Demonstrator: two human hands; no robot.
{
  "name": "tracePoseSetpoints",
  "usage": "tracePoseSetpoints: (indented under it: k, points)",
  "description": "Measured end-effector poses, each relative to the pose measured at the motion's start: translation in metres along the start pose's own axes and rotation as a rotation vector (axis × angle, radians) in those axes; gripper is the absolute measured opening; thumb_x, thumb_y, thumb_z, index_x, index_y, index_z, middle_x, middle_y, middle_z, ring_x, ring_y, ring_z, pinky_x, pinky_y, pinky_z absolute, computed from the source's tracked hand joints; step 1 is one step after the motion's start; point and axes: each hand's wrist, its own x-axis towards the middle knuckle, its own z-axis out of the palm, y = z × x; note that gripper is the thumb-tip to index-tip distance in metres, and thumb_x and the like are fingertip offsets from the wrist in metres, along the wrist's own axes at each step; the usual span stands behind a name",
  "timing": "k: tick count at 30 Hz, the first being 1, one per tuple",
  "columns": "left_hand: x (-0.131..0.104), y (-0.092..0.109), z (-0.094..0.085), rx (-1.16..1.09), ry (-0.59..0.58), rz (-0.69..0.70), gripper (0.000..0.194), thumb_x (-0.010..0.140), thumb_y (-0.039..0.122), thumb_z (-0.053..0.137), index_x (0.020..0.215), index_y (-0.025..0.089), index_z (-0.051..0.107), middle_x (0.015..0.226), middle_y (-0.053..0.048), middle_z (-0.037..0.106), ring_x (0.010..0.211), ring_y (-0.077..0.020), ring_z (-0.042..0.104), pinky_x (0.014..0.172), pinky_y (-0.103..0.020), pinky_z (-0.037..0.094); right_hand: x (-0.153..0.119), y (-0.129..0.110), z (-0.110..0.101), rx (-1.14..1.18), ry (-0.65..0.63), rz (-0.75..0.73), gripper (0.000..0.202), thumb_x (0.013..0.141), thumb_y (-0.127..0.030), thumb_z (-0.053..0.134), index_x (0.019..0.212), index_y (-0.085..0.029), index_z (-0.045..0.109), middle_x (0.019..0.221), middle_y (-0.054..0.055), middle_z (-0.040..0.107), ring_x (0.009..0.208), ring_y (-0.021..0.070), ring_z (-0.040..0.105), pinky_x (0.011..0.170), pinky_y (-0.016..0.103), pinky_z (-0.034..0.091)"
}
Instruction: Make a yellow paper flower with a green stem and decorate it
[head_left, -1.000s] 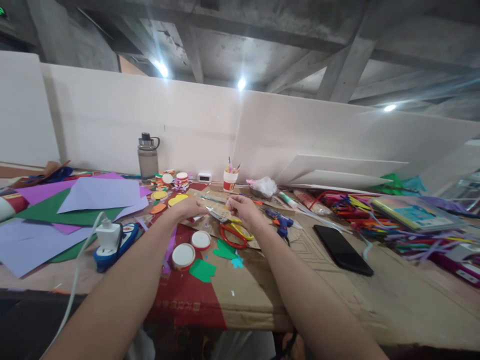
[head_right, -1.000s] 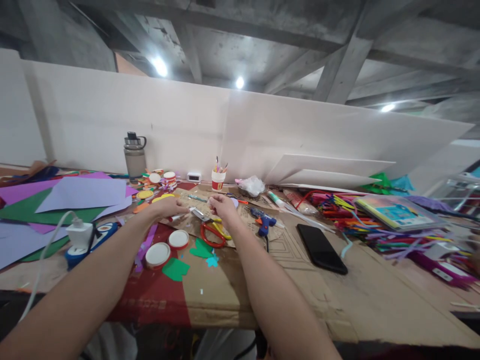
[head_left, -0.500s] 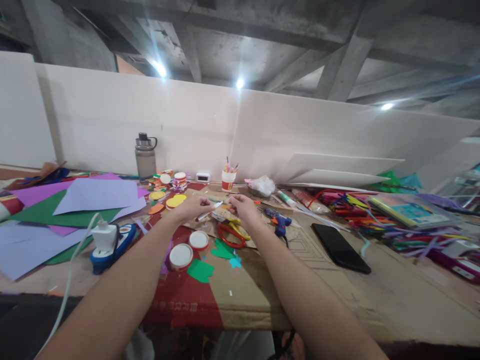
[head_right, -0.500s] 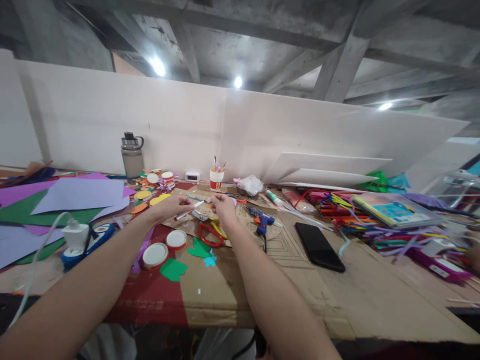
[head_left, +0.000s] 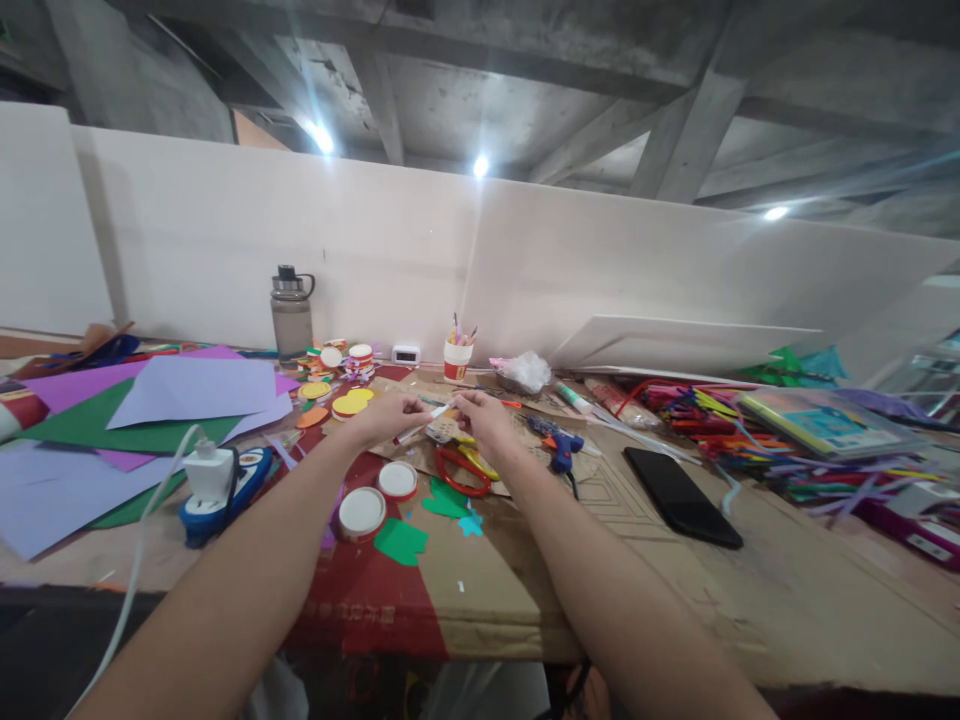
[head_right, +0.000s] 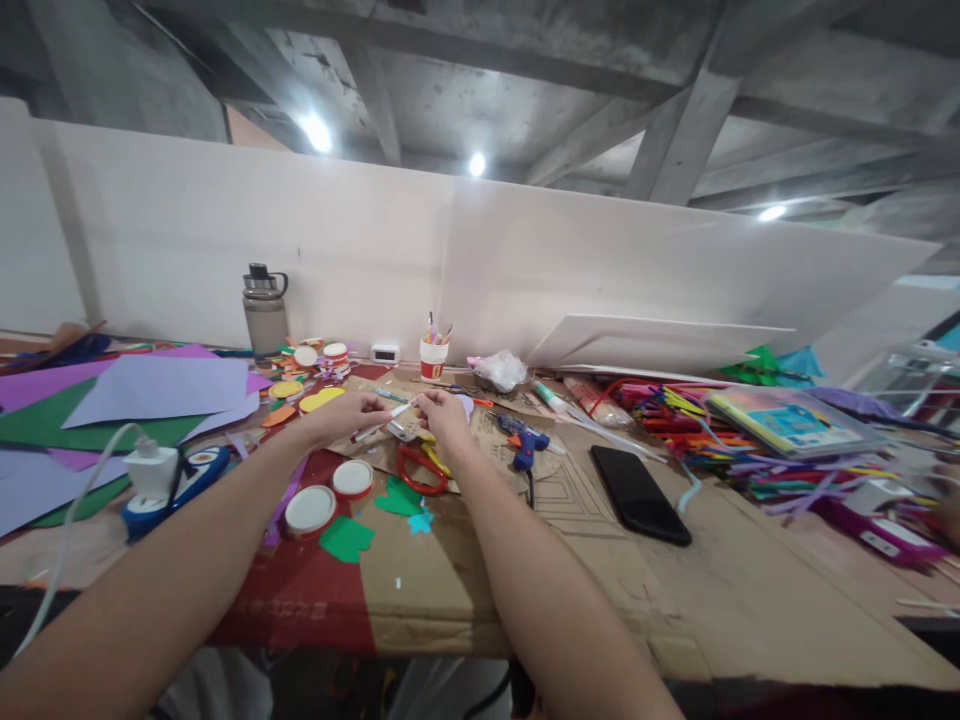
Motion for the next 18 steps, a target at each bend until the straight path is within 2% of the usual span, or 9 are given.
tracePoseSetpoints:
  k: [3, 8, 14, 18]
  points:
    - [0.000, 0.002, 0.000, -0.022, 0.022, -0.027, 0.031, 0.076, 0.048, 0.060, 0.077, 0.017, 0.061, 0.061, 0.003, 0.050, 0.050, -0.0100, 0.043, 0.044, -0.021, 0.034, -0.002, -0.001, 0.002, 0.017, -0.027, 0.008, 0.020, 0.063, -0.032, 0.072, 0.072, -0.018, 0.062, 0.061, -0.002, 0.058, 0.052, 0.0086, 0.047, 0.051, 0.022, 0.038]
    - [0.004, -0.001, 0.003, -0.068, 0.034, -0.011, 0.027, 0.079, 0.044, 0.055, 0.080, 0.017, 0.058, 0.071, 0.001, 0.058, 0.055, -0.0100, 0.052, 0.052, -0.021, 0.040, -0.003, -0.003, 0.003, 0.028, -0.044, 0.005, 0.020, 0.063, -0.033, 0.073, 0.071, -0.018, 0.061, 0.062, -0.002, 0.058, 0.053, 0.0089, 0.048, 0.052, 0.023, 0.039]
    - [0.006, 0.001, 0.008, -0.049, 0.076, 0.019, 0.022, 0.081, 0.039, 0.050, 0.078, 0.017, 0.052, 0.069, 0.002, 0.054, 0.052, -0.0091, 0.049, 0.050, -0.022, 0.040, -0.005, -0.008, 0.001, 0.003, -0.054, -0.010, 0.022, 0.065, -0.035, 0.074, 0.066, -0.018, 0.060, 0.057, -0.003, 0.056, 0.050, 0.0080, 0.046, 0.051, 0.023, 0.037]
    - [0.004, 0.006, 0.007, -0.055, 0.053, 0.061, 0.020, 0.080, 0.037, 0.053, 0.077, 0.017, 0.053, 0.065, 0.003, 0.050, 0.052, -0.0088, 0.048, 0.049, -0.021, 0.040, -0.006, -0.012, 0.001, -0.005, -0.069, -0.024, 0.022, 0.064, -0.033, 0.073, 0.064, -0.017, 0.059, 0.059, -0.002, 0.059, 0.051, 0.0077, 0.046, 0.052, 0.023, 0.038]
